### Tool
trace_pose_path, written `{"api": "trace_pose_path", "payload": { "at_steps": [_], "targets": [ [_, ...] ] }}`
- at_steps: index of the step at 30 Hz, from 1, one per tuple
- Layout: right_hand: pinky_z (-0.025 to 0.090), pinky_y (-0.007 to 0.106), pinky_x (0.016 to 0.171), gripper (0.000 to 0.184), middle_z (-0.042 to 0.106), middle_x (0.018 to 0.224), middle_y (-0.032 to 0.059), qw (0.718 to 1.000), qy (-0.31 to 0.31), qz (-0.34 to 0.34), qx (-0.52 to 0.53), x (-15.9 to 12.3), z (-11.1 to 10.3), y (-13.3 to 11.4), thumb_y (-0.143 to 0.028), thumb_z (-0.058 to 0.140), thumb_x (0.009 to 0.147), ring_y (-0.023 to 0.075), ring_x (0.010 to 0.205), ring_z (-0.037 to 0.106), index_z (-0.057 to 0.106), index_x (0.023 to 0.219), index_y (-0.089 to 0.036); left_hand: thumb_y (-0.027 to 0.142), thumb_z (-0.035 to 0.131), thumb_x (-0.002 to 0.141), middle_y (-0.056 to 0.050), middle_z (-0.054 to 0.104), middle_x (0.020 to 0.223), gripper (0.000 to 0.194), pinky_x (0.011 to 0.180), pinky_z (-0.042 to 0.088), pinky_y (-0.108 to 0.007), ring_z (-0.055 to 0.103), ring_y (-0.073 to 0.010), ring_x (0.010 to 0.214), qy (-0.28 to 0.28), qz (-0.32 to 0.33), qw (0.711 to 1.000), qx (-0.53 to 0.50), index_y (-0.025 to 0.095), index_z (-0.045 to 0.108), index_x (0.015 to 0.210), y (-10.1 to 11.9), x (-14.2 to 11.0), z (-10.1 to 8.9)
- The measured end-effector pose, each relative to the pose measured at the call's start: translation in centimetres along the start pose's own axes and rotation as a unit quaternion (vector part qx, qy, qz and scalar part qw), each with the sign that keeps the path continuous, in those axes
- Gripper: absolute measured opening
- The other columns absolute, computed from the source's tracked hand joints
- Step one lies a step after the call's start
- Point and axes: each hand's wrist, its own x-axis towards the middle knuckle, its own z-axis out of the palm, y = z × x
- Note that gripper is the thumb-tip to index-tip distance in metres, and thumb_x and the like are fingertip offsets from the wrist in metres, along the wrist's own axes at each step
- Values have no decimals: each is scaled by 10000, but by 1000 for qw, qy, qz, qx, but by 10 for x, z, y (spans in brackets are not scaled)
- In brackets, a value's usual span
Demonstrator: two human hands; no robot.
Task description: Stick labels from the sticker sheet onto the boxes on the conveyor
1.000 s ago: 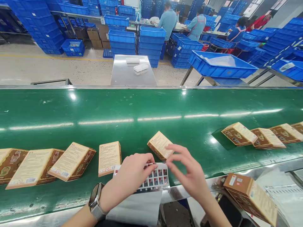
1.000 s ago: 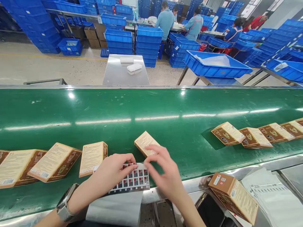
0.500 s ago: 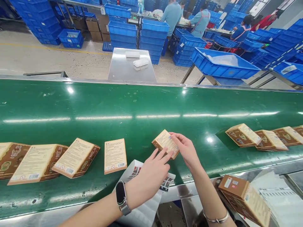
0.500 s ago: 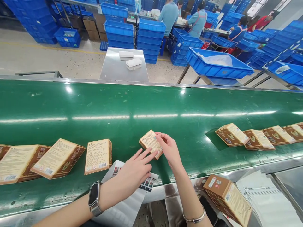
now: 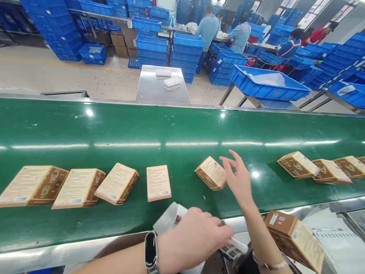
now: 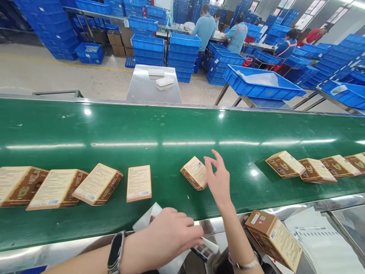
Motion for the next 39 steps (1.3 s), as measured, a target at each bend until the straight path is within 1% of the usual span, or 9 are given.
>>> {"api": "trace_pose_path", "payload": {
  "at_steps": [4, 7, 11, 15, 21, 23, 27, 31, 39],
  "targets": [
    [529, 355, 843, 364, 716, 1010, 40, 957, -252, -95, 112, -51, -38, -55, -456, 590, 951, 228, 928, 665, 574, 1278, -295, 370, 534, 990, 56, 677, 753, 184, 553, 343, -231, 613, -116, 649, 26, -134, 976, -169, 233, 618, 900, 12, -35, -34],
    [549, 288, 767, 374, 701, 930, 2, 911, -388, -82, 117, -89, -46, -80, -366, 675, 922, 185, 833, 664, 571, 1278, -320, 361, 579, 950, 57, 639, 708, 155, 540, 333, -216, 565, -115, 623, 28, -245, 934, -260, 228, 636, 894, 7, -56, -55],
    [536, 235, 670, 302, 675, 844, -28, 920, -372, -74, 101, -112, -34, -80, -296, 599, 967, 146, 736, 628, 565, 1266, -318, 358, 609, 909, 60, 623, 718, 137, 546, 343, -213, 538, -110, 627, 15, -289, 900, -325, 225, 640, 894, 1, -79, -60],
    [500, 217, 506, 238, 676, 869, -1, 921, -370, -117, 46, -118, -18, -76, -282, 562, 987, 173, 769, 639, 589, 1224, -289, 305, 525, 953, 55, 604, 706, 179, 586, 347, -222, 525, -115, 651, 29, -296, 909, -290, 226, 642, 844, 0, -94, -52],
    [471, 431, 952, 188, 704, 1083, 72, 891, -237, -384, -53, -130, 4, -77, -88, 537, 979, 249, 1057, 640, 634, 1075, -219, 283, 520, 957, 43, 625, 699, 184, 600, 360, -242, 545, -130, 643, 41, -318, 910, -264, 209, 613, 816, -12, -99, -50],
    [422, 456, 1008, 217, 700, 1144, 71, 890, -208, -401, -50, -130, 8, -74, -64, 554, 957, 263, 1135, 615, 652, 1057, -229, 278, 520, 959, 36, 646, 711, 169, 600, 376, -249, 565, -141, 650, 39, -330, 906, -264, 209, 609, 833, -18, -99, -49],
    [469, 414, 957, 67, 670, 1222, 61, 971, -162, -148, 96, -114, 27, -55, -256, 638, 938, 269, 1161, 598, 679, 886, -251, 194, 562, 935, -12, 722, 1052, 93, 732, 457, -284, 624, -185, 891, 51, -290, 932, -213, 208, 594, 849, -30, -98, -37],
    [504, 401, 926, 270, 665, 1246, 97, 950, -65, 129, 279, -85, 63, -21, -474, 745, 818, 294, 1135, 610, 724, 885, -213, 148, 595, 905, 4, 397, 1567, 138, 798, 514, -327, 618, -204, 1023, 9, -187, 969, -160, 186, 555, 779, -39, -92, -11],
    [564, 390, 782, 447, 715, 1101, 127, 948, -24, 163, 273, -70, 88, 3, -556, 747, 761, 277, 943, 678, 701, 974, -166, 125, 516, 914, -38, 285, 1615, 179, 696, 548, -347, 653, -221, 929, -36, -145, 986, -67, 160, 584, 753, -39, -75, 4]
  ]
}}
